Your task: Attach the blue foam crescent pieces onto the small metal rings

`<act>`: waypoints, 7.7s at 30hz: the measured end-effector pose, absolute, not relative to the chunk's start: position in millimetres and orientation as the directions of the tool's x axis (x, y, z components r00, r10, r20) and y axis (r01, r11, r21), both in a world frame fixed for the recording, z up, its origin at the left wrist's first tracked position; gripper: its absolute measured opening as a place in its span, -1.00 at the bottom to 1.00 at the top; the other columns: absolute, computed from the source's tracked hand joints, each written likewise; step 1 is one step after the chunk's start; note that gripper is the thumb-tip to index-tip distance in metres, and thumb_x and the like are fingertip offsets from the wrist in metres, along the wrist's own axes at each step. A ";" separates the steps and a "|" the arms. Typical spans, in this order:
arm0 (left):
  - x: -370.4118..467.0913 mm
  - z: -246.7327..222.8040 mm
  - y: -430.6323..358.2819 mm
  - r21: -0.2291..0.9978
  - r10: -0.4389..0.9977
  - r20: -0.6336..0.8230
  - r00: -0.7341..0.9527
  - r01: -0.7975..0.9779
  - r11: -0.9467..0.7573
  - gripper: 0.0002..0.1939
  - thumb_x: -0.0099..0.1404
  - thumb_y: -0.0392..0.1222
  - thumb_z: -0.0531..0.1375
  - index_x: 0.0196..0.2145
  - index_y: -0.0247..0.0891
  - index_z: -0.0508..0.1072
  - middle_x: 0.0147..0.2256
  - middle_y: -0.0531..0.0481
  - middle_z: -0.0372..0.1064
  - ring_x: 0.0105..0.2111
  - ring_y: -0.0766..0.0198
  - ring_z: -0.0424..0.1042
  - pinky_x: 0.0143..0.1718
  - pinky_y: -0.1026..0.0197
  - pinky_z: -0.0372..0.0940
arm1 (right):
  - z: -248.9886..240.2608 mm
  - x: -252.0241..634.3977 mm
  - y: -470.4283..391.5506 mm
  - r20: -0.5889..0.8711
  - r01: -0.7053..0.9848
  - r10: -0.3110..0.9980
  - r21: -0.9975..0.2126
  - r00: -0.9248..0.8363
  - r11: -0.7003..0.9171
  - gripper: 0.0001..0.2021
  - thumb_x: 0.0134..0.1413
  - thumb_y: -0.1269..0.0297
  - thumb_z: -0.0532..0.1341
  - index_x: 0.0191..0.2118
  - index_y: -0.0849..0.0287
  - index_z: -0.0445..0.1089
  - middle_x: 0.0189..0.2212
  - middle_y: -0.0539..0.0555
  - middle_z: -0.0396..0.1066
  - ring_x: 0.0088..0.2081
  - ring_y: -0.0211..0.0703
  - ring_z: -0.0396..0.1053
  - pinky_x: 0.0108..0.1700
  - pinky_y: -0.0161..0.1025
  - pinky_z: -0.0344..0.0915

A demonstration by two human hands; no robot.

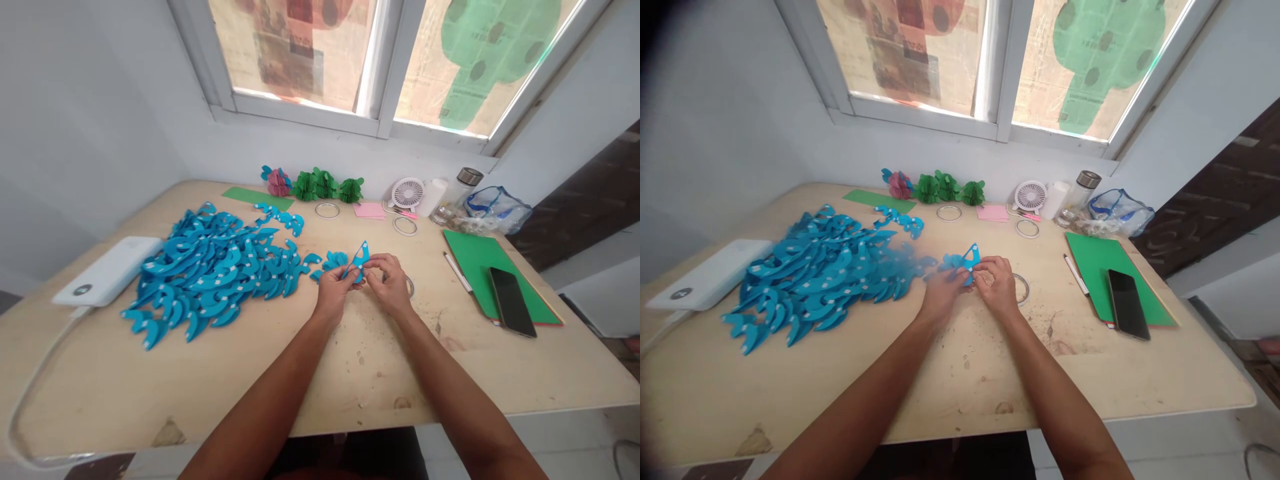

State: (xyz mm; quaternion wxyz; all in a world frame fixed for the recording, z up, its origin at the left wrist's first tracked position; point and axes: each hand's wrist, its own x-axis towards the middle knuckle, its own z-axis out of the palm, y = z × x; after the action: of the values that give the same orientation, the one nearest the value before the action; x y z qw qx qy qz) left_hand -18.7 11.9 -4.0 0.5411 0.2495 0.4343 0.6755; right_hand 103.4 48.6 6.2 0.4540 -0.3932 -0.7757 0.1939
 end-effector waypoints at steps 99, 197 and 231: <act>-17.3 -5.4 11.8 0.828 0.937 -0.143 -0.319 -0.557 -0.064 -0.71 -0.14 -0.09 0.36 -0.50 -0.35 0.48 -0.55 0.03 0.38 -0.52 0.36 0.35 -0.43 0.25 0.34 | -5.1 93.5 48.3 0.374 0.316 0.904 -0.849 -0.206 0.424 -0.90 -0.03 0.25 0.14 -0.46 0.14 0.33 -0.24 0.10 0.39 -0.16 -0.10 0.34 -0.12 -0.13 0.25; -15.7 -5.6 10.7 0.706 0.948 -0.194 -0.251 -0.707 -0.043 -0.73 -0.15 -0.16 0.39 -0.48 -0.35 0.49 -0.43 -0.01 0.43 -0.38 0.32 0.39 -0.28 0.21 0.36 | -1.3 93.0 47.4 0.325 0.270 0.910 -0.880 -0.257 0.390 -0.88 -0.06 0.21 0.20 -0.47 0.12 0.40 -0.19 0.11 0.36 -0.08 -0.04 0.29 0.02 -0.07 0.15; -12.2 -4.0 10.0 0.734 0.955 -0.159 -0.250 -0.677 -0.055 -0.78 -0.13 -0.17 0.37 -0.55 -0.35 0.46 -0.51 0.02 0.39 -0.46 0.36 0.36 -0.29 0.20 0.35 | -4.8 92.7 49.5 0.265 0.227 0.955 -0.930 -0.134 0.290 -0.87 -0.12 0.21 0.21 -0.51 0.16 0.39 -0.23 0.11 0.40 -0.18 -0.08 0.34 -0.19 -0.17 0.27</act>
State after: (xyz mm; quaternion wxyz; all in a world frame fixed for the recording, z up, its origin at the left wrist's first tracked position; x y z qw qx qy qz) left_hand -12.2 10.0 -4.0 0.5822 0.1905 0.3656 0.7008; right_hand 92.7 49.5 -4.8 0.4745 -0.4557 -0.6481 0.3837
